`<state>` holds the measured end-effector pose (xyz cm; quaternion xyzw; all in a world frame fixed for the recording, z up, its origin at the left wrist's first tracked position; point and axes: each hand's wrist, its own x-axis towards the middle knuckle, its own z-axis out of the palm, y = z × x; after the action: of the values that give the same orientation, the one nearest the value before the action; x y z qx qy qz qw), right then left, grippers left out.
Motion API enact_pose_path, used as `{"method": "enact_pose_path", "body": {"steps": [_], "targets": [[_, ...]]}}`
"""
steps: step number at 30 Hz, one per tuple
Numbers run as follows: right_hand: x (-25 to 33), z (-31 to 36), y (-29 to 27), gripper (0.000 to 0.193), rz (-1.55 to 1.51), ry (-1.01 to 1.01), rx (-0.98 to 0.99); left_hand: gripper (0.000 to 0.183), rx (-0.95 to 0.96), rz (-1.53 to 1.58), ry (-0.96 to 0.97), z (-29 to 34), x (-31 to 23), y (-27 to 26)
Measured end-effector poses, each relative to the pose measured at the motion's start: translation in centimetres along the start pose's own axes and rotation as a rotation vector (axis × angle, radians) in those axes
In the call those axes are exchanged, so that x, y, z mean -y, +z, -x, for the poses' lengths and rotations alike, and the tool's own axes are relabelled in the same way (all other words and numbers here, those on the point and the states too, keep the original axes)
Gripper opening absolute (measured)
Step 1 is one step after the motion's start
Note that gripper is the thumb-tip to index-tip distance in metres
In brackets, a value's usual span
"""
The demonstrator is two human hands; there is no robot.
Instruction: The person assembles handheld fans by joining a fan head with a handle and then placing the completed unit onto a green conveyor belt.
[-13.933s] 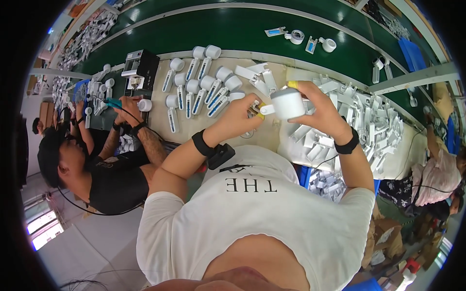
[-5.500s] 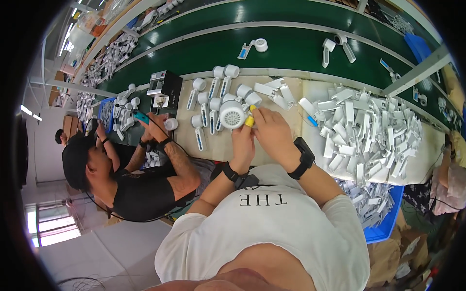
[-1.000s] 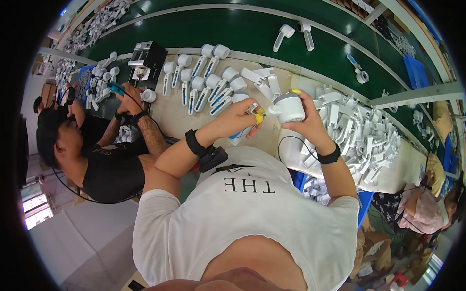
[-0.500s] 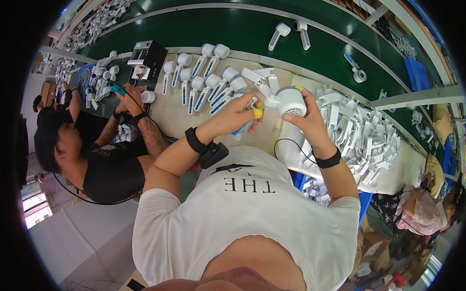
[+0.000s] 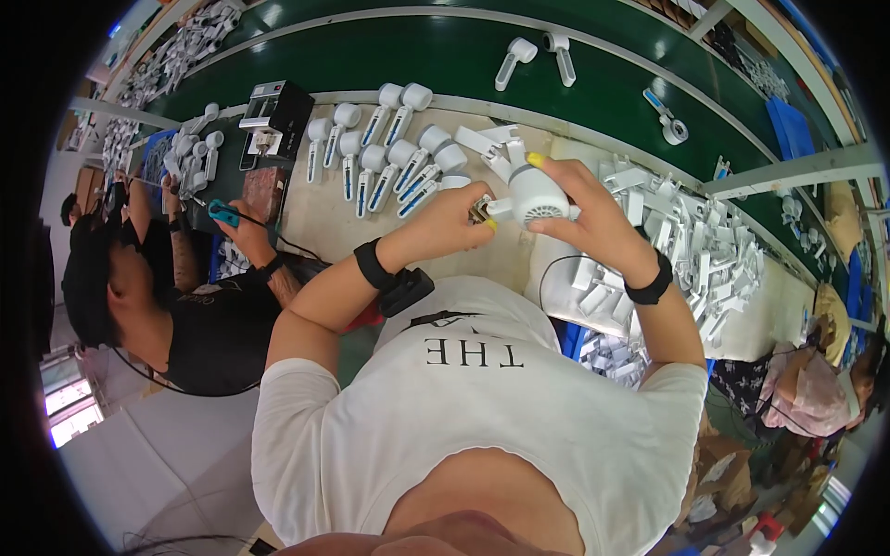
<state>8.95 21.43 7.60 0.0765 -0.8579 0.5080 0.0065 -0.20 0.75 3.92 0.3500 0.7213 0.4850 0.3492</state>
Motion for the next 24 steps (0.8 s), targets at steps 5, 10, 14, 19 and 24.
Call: {"method": "enact_pose_path", "body": {"steps": [5, 10, 14, 19, 24], "targets": [[2.7, -1.0, -0.9, 0.063, 0.245, -0.011, 0.173, 0.032, 0.038, -0.095, 0.032, 0.1, -0.1, 0.3], [2.4, -1.7, -1.0, 0.063, 0.337, 0.066, 0.262, 0.027, -0.012, -0.287, 0.109, 0.3, 1.3, 1.2], [0.8, -2.5, -1.0, 0.062, 0.333, 0.053, 0.267, 0.024, 0.029, -0.100, 0.025, 0.1, 1.7, 1.3], [-2.0, -3.4, -0.8, 0.055, 0.225, 0.011, 0.311, 0.017, 0.111, 0.288, -0.190, -0.3, 1.9, 1.3], [-11.3, -3.7, -2.5, 0.038, -0.601, 0.403, -0.166, 0.020, -0.012, 0.862, -0.044, -0.5, 3.0, 1.2]]}}
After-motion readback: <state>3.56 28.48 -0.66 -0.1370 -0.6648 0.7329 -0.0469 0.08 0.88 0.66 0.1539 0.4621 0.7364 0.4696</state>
